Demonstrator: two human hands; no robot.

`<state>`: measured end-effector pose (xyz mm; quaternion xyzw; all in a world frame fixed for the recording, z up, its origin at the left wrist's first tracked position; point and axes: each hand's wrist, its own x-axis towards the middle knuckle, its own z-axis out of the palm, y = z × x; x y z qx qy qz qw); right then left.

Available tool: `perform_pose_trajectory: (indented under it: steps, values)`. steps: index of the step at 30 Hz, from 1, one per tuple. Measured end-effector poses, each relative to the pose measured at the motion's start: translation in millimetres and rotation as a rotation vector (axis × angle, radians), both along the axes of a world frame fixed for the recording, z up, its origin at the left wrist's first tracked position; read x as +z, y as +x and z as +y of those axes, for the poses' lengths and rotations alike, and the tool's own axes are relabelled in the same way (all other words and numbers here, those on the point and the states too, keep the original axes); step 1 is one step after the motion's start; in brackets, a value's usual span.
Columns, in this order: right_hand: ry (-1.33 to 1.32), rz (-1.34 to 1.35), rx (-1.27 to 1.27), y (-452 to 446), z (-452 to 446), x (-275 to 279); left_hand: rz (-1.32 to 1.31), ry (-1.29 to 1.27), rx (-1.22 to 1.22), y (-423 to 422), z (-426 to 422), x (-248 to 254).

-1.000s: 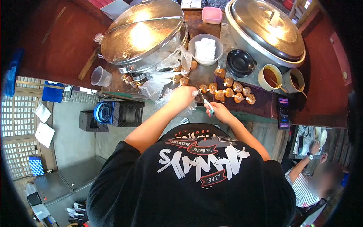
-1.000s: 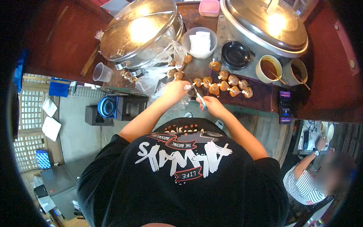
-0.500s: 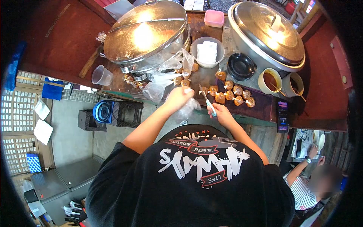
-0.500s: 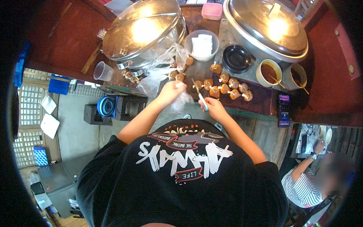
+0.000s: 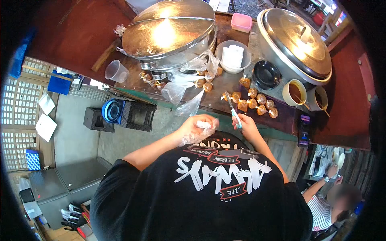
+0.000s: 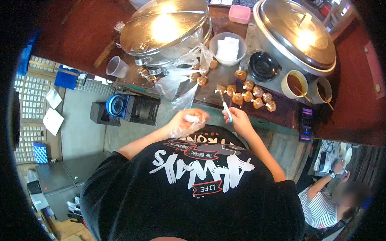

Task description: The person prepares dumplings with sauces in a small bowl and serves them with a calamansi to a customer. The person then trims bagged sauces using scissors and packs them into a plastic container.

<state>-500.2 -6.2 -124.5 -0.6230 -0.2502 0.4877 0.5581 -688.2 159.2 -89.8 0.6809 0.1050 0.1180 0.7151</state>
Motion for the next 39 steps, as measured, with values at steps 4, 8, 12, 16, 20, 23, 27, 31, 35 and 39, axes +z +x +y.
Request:
perform_pose_trajectory:
  steps: [4,8,12,16,20,23,27,31,35,39]
  values:
    - [-0.038,-0.007,0.000,-2.9,6.4,1.6,0.167,-0.479,-0.071,-10.3,10.9,2.3]
    - [-0.052,0.000,0.032,-1.1,14.2,-2.1,0.236,-0.470,-0.242,-10.7,26.2,-3.4]
    - [-0.086,-0.033,0.046,1.1,19.2,-0.2,0.131,-0.148,-0.214,-23.2,14.1,3.1]
    - [-0.125,-0.067,0.043,-0.2,18.1,6.3,-0.172,0.454,-0.138,-27.7,14.3,16.6]
    - [-0.136,-0.076,0.103,-3.9,25.0,18.9,0.430,0.497,0.117,-22.9,25.1,21.9]
    - [-0.177,-0.089,0.178,-3.2,33.9,18.9,0.325,0.925,0.362,18.6,50.8,-2.7]
    - [-0.219,-0.199,0.319,4.2,46.5,15.8,0.560,1.014,0.424,44.2,60.8,-21.8]
    - [-0.257,-0.269,0.399,11.6,58.2,11.0,0.514,1.011,0.455,49.3,61.5,-31.6]
    - [-0.258,-0.241,0.390,17.6,62.3,1.7,0.409,0.988,0.468,47.3,65.5,-42.2]
    - [-0.236,-0.177,0.431,18.5,64.6,-2.3,0.437,0.971,0.396,41.8,61.9,-41.2]
